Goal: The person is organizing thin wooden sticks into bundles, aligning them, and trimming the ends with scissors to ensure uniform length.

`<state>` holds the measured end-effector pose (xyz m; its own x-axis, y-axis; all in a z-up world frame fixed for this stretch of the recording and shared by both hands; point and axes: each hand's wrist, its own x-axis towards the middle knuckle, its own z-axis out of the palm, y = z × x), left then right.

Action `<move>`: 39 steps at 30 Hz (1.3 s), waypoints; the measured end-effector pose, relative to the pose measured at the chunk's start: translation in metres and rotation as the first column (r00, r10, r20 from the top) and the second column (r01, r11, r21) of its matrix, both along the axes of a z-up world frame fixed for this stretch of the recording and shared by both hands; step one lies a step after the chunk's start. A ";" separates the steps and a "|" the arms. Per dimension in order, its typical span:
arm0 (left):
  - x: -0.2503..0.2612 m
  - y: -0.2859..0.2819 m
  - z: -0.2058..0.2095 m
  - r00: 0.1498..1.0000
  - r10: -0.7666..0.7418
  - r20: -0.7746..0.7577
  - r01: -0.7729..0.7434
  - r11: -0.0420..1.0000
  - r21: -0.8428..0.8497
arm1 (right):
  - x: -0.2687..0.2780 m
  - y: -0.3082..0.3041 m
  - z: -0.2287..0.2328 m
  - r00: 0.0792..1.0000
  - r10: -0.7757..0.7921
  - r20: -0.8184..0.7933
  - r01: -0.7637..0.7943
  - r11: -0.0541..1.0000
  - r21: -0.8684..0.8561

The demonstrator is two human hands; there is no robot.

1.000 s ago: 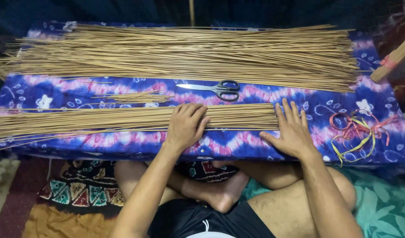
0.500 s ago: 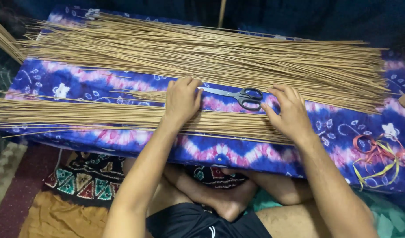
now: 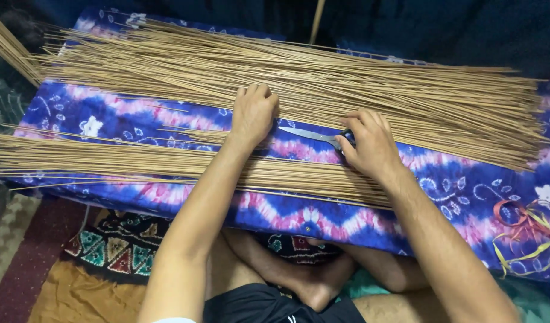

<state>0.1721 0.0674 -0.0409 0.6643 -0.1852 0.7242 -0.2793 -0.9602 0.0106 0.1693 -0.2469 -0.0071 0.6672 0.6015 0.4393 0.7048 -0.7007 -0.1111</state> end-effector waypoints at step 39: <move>-0.171 -0.064 0.051 0.985 -0.171 -0.019 0.171 0.985 -0.018 | -0.108 -0.109 0.004 0.973 -0.098 0.208 0.110 0.993 -0.047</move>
<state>0.0010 0.0033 0.0102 0.6381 -0.2858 0.7149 -0.4392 -0.8978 0.0330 0.0610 -0.3562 -0.0029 0.6272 0.5618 0.5395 0.6310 -0.7726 0.0709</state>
